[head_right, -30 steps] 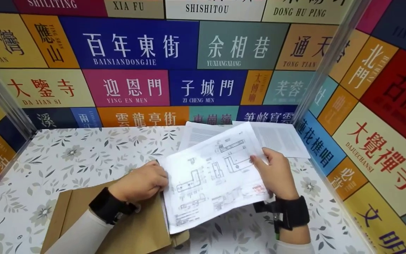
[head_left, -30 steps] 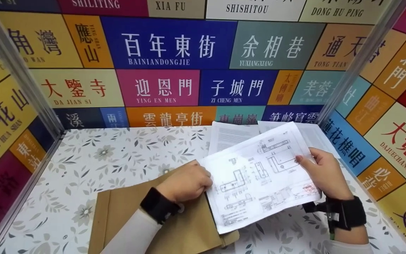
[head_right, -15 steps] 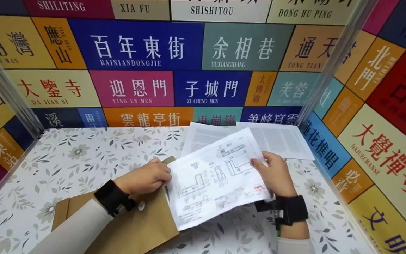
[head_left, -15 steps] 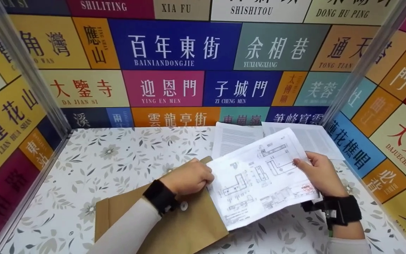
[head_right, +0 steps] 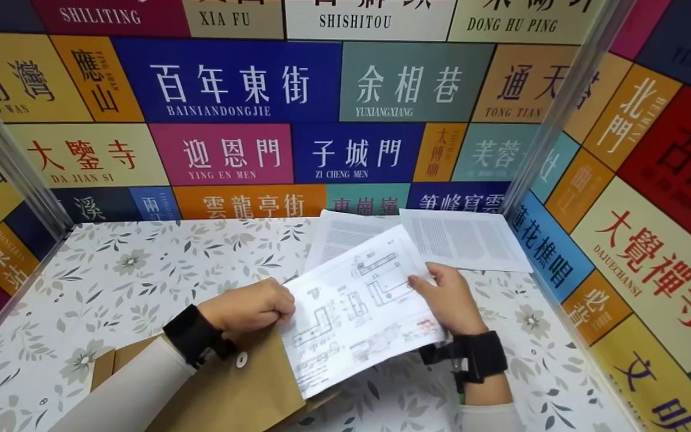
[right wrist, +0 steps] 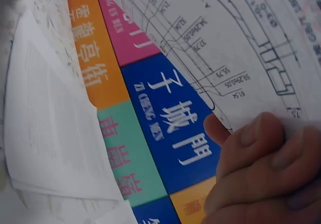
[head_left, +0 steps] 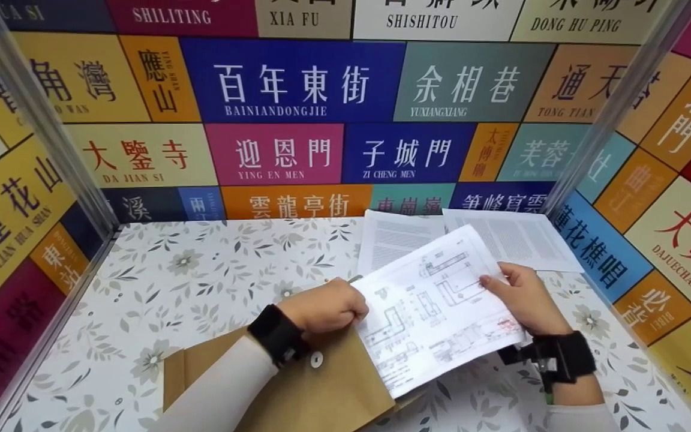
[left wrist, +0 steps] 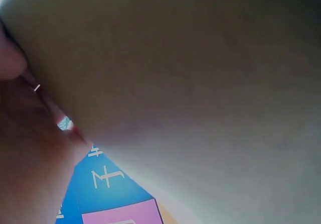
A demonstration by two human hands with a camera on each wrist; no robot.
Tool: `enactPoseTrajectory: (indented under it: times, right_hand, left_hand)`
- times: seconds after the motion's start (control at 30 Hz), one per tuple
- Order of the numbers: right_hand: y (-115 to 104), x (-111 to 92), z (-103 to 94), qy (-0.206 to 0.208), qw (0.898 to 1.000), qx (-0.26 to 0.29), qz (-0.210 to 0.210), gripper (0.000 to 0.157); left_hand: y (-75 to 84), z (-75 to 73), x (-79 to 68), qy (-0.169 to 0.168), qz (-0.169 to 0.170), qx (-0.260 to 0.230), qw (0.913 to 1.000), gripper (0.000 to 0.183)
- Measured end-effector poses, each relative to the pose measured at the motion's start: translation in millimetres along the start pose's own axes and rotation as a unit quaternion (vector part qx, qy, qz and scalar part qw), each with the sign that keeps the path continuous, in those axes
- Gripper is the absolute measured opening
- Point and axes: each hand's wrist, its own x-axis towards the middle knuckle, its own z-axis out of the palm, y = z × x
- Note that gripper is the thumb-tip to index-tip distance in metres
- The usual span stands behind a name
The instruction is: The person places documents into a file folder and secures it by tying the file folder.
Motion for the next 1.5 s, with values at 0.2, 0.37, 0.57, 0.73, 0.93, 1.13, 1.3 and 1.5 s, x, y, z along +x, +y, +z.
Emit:
enactPoseTrajectory:
  times: [0.2, 0.37, 0.57, 0.73, 0.93, 1.13, 1.3, 1.5]
  right_hand:
    - [1, 6, 43.6, -0.011, 1.000, -0.014, 0.016, 0.033]
    - [2, 4, 85.8, -0.021, 0.999, -0.038, 0.004, 0.026]
    - [-1, -5, 122.4, 0.002, 0.997, -0.060, -0.057, 0.021]
    - [-4, -9, 136.4, -0.009, 0.993, -0.084, -0.078, 0.019]
    - [-7, -10, 134.8, 0.003, 0.986, -0.144, -0.078, 0.016]
    - [-9, -15, 143.9, 0.023, 0.963, -0.229, -0.139, 0.021]
    - [-10, -21, 153.0, 0.057, 0.941, -0.281, -0.182, 0.020]
    - [-19, -26, 153.1, 0.080, 0.944, -0.263, -0.184, 0.010]
  left_hand:
    - [0.5, -1.3, 5.2, 0.004, 0.004, 0.014, 0.9999, 0.022]
    - [0.2, 0.6, 9.2, 0.017, 0.015, 0.027, 0.9994, 0.024]
    - [2.1, 3.2, 16.9, 0.019, 0.026, 0.065, 0.9974, 0.024]
    - [2.4, 2.3, 18.4, 0.002, 0.006, 0.071, 0.9974, 0.024]
    - [-0.3, -2.2, 17.6, 0.004, -0.004, 0.078, 0.9970, 0.026]
    - [0.2, -3.1, 19.1, 0.014, -0.001, 0.061, 0.9980, 0.026]
    - [0.4, -3.6, 19.7, 0.014, 0.000, 0.073, 0.9973, 0.026]
    - [-1.4, -5.7, 19.2, 0.021, -0.006, 0.101, 0.9947, 0.027]
